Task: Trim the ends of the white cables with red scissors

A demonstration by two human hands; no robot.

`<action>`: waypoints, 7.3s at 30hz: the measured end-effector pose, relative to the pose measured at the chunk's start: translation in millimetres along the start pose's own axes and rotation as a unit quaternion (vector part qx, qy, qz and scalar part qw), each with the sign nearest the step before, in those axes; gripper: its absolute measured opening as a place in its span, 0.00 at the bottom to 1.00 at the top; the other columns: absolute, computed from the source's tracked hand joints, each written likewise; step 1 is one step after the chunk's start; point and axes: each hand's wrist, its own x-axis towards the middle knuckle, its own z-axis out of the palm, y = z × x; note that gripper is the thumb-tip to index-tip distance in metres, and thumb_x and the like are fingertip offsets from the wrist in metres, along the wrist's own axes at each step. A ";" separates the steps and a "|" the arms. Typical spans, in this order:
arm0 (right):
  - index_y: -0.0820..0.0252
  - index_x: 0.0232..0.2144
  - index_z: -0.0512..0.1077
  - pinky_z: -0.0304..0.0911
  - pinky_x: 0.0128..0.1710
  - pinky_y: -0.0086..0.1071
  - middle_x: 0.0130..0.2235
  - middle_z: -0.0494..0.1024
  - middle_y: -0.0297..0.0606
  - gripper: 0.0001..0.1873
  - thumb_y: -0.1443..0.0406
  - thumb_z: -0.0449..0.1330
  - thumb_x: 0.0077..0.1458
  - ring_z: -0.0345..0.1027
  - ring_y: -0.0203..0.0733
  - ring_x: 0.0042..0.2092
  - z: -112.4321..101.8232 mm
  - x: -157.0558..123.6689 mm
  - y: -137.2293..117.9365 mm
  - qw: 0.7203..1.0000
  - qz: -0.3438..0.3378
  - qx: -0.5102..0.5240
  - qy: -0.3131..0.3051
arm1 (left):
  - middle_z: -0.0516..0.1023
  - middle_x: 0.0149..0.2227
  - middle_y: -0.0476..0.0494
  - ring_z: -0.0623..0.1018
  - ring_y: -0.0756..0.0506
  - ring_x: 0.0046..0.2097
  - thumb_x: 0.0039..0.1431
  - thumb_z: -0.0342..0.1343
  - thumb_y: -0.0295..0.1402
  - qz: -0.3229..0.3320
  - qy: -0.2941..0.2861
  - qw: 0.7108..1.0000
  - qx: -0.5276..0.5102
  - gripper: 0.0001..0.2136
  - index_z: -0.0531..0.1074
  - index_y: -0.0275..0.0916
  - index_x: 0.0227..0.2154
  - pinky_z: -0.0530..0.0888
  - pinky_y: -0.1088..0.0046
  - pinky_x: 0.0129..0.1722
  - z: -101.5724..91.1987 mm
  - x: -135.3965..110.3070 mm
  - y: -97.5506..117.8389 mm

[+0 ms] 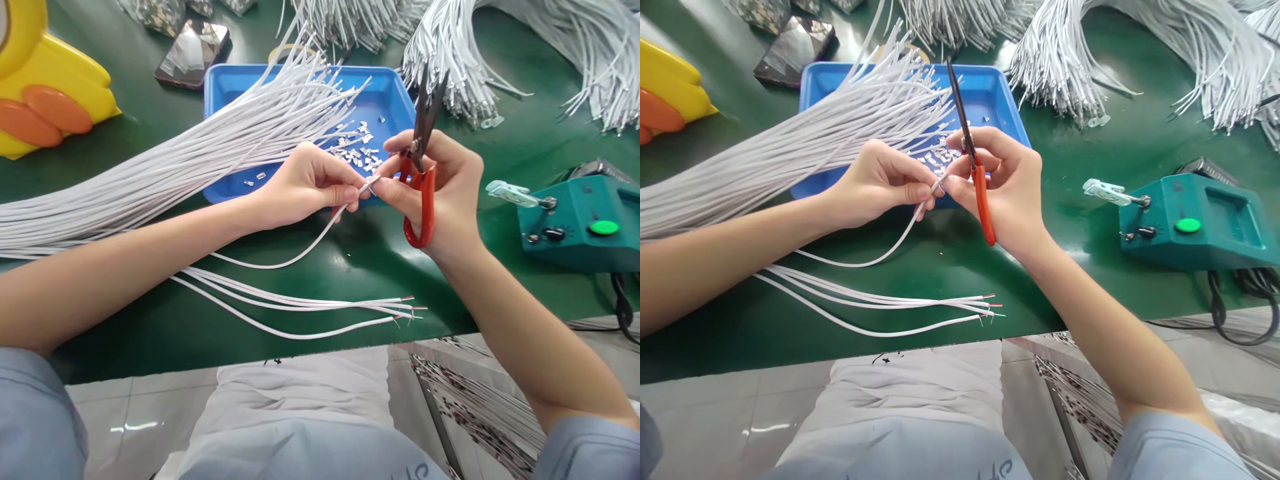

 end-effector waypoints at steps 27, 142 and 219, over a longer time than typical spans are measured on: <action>0.51 0.36 0.75 0.71 0.33 0.33 0.27 0.76 0.28 0.13 0.65 0.70 0.46 0.73 0.37 0.31 7.9 -5.2 -4.6 0.998 0.008 -0.049 0.048 | 0.73 0.23 0.49 0.71 0.54 0.26 0.45 0.67 0.27 -0.013 0.054 0.998 0.043 0.10 0.70 0.32 0.20 0.69 0.78 0.26 2.6 6.2 0.2; 0.52 0.36 0.72 0.70 0.33 0.33 0.28 0.78 0.29 0.13 0.67 0.68 0.46 0.73 0.36 0.30 3.2 -3.8 -4.2 0.997 0.046 -0.028 0.053 | 0.75 0.22 0.50 0.77 0.51 0.22 0.49 0.67 0.31 0.003 0.093 0.995 -0.039 0.08 0.76 0.31 0.26 0.75 0.80 0.21 13.2 -1.4 -0.2; 0.54 0.35 0.76 0.69 0.28 0.31 0.30 0.77 0.31 0.10 0.67 0.68 0.47 0.74 0.37 0.32 -0.6 -1.0 -2.0 0.991 0.008 -0.126 0.049 | 0.77 0.23 0.48 0.74 0.55 0.21 0.49 0.68 0.41 0.020 0.064 0.995 -0.078 0.14 0.78 0.33 0.26 0.68 0.80 0.20 -0.4 1.1 -3.2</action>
